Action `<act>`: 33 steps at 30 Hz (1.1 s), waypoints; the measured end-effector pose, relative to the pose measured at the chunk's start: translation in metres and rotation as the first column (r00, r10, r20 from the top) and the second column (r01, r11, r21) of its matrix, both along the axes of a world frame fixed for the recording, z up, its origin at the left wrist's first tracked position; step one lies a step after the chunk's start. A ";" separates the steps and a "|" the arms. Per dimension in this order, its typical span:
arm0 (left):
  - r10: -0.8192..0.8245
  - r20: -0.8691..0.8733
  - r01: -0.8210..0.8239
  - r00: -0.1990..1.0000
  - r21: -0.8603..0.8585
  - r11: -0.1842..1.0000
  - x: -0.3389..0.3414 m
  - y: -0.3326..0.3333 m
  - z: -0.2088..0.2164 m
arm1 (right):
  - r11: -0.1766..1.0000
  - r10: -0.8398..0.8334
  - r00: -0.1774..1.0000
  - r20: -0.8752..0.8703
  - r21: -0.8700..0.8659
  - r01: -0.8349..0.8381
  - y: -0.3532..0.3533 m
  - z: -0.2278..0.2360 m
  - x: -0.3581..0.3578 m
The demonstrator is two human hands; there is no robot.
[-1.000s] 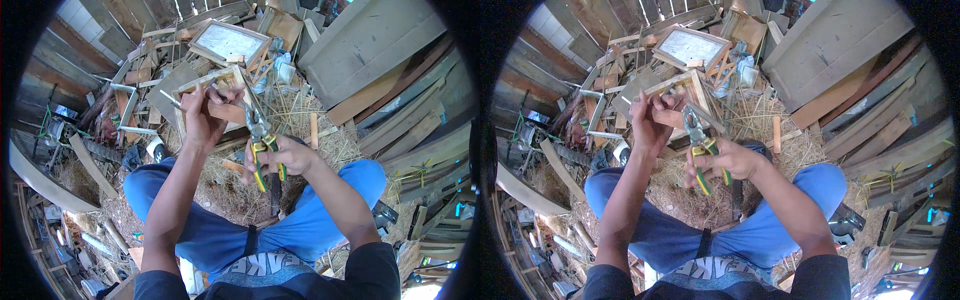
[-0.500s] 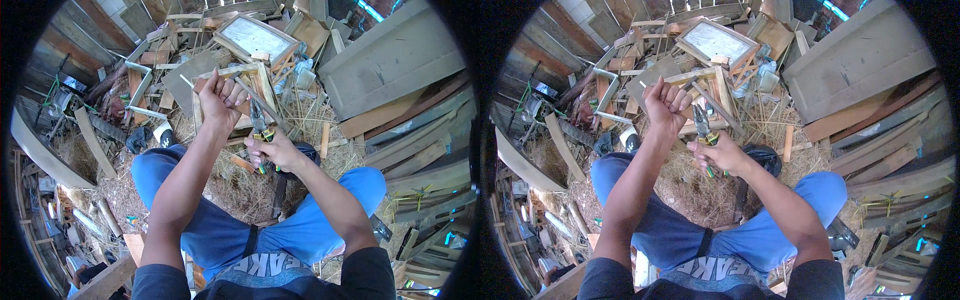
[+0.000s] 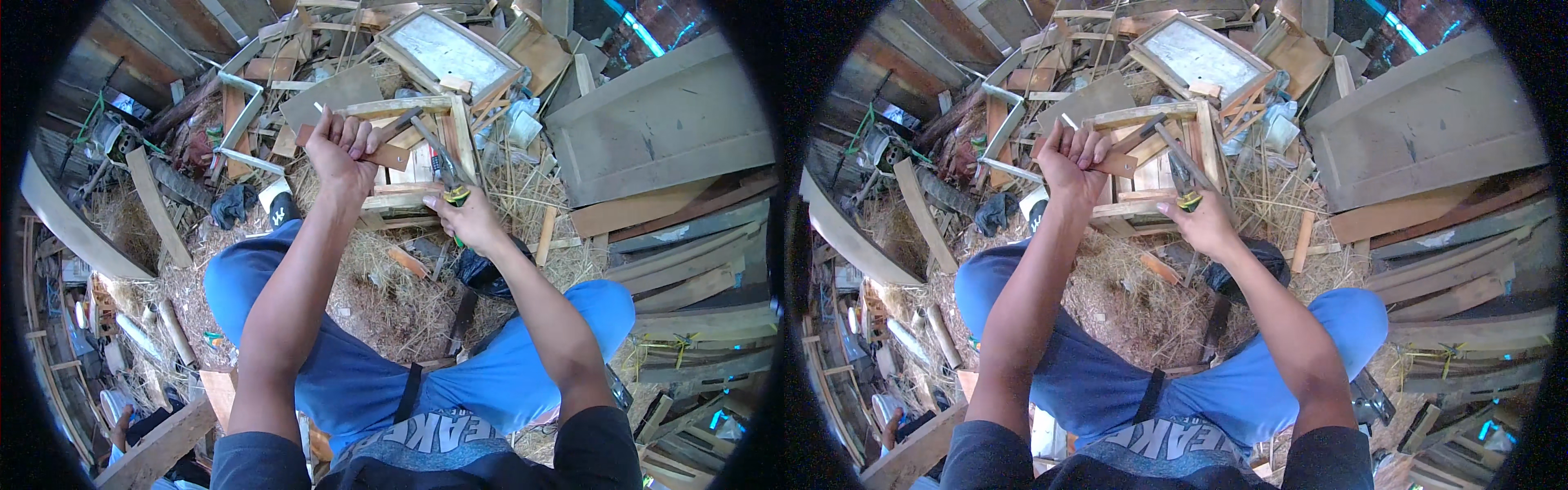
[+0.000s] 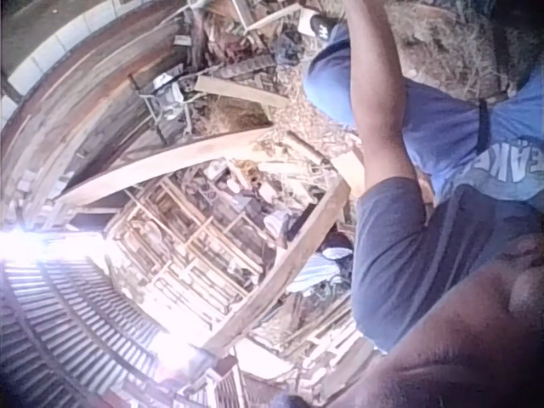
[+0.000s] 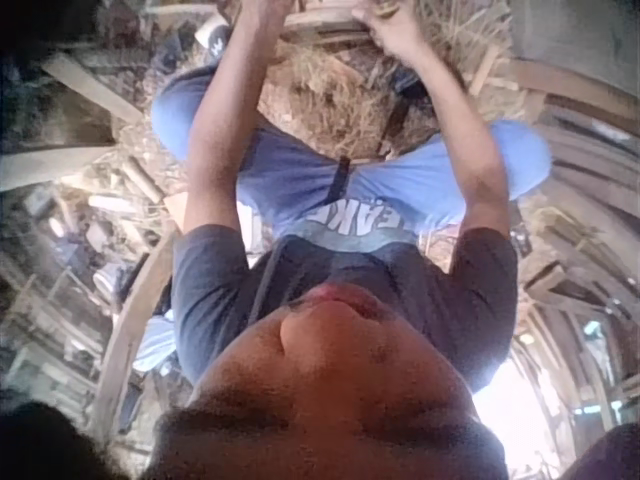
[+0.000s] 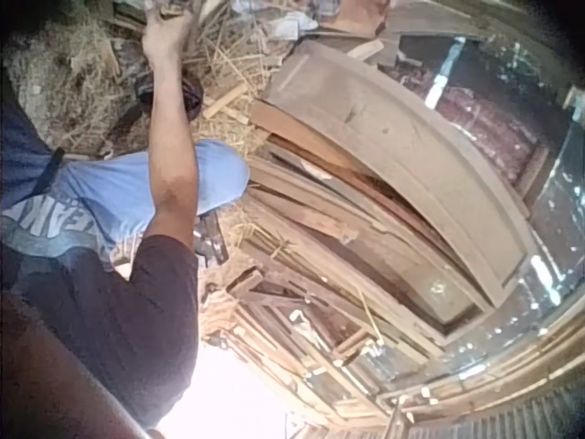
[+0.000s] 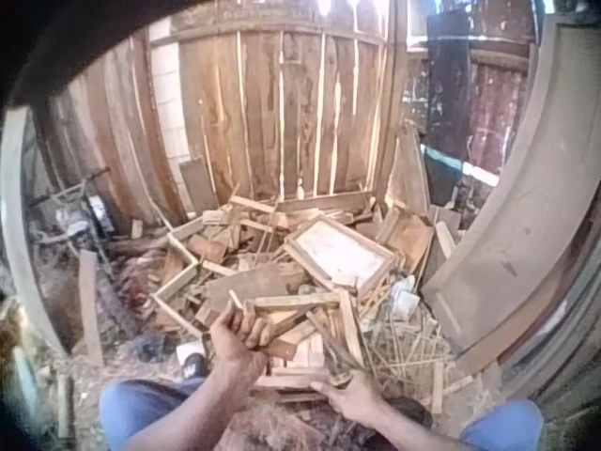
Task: The person uses a hammer and pliers to pull nails and staples from small pieces of wood in a cluttered workshop environment.
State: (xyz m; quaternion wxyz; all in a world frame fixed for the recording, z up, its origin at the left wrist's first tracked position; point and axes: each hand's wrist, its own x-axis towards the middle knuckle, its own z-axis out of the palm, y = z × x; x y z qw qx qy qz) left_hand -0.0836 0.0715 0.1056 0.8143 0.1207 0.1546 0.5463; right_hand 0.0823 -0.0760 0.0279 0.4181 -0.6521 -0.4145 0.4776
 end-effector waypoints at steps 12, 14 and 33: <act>-0.047 0.145 0.046 0.988 0.013 0.999 -0.020 0.006 -0.005 | 0.991 -0.092 0.907 -0.411 -0.125 0.044 0.027 0.025 -0.026; -0.045 0.143 0.045 0.989 0.000 0.999 -0.021 0.006 -0.005 | 0.982 -0.129 0.879 -0.460 -0.182 0.048 0.029 0.020 -0.026; 0.010 0.135 -0.004 0.991 -0.049 0.999 -0.022 0.008 -0.003 | 0.932 -0.078 0.765 -0.639 -0.319 -0.172 0.026 0.010 -0.008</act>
